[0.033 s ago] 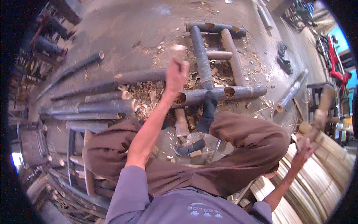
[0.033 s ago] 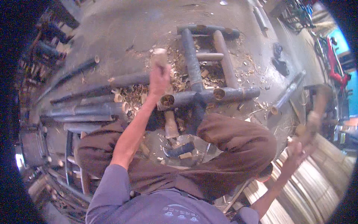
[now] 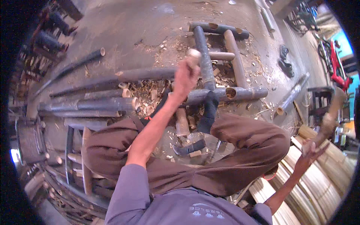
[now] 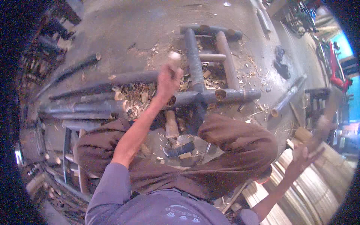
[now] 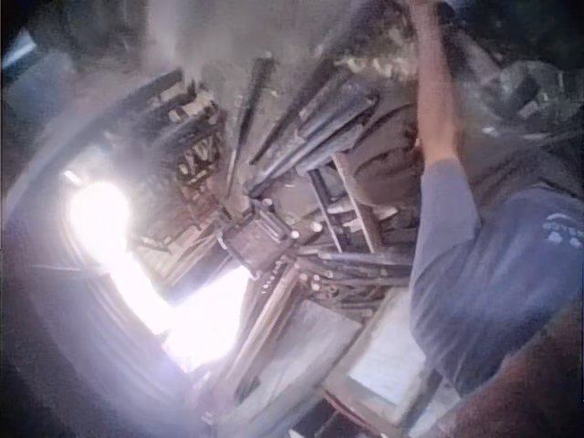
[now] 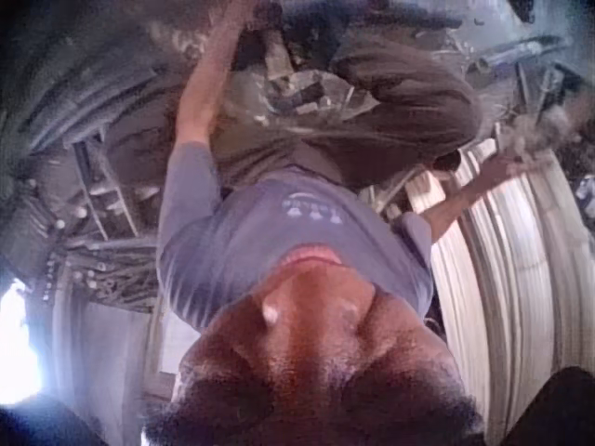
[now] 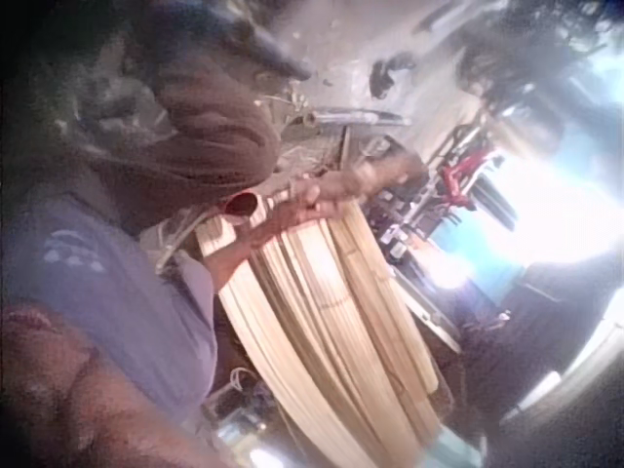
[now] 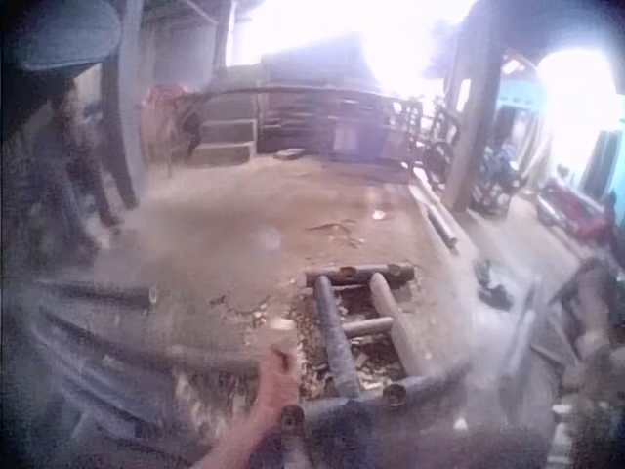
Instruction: The person sits on the floor and uses a wooden mallet to strike and shape bamboo poles. They repeatedly tap the ends of the poles to fit them into a larger bamboo structure, occasionally adjusting the pieces by hand.
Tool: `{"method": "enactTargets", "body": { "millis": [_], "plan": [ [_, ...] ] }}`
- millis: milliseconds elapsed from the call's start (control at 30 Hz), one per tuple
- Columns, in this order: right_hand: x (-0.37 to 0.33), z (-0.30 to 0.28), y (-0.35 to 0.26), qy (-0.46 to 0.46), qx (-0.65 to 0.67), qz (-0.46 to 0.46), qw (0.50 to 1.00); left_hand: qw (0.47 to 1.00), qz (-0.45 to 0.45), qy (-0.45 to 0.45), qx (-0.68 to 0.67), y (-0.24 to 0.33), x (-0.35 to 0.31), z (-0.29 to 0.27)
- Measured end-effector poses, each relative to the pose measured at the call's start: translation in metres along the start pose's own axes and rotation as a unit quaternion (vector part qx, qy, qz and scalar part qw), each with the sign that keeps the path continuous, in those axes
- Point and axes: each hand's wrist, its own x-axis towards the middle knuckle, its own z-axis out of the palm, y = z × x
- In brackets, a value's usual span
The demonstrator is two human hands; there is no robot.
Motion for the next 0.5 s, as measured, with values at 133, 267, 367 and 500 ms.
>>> {"method": "enactTargets", "body": {
  "millis": [133, 267, 367, 500],
  "plan": [
    [0.023, -0.025, -0.037, -0.103, 0.107, 0.056, 0.987, 0.971, 0.157, -0.165, 0.072, -0.024, -0.086, 0.022],
    [-0.033, 0.031, -0.015, -0.070, 0.166, -0.027, 0.983, 0.968, 0.096, -0.224, 0.058, -0.020, -0.140, 0.016],
    [-0.086, 0.055, 0.004, -0.198, 0.109, 0.016, 0.974, 0.965, 0.106, -0.239, 0.033, -0.033, -0.150, 0.014],
    [-0.166, 0.119, -0.009, -0.162, 0.025, 0.121, 0.979, 0.952, 0.128, -0.271, 0.058, -0.043, -0.153, 0.019]
  ]
}}
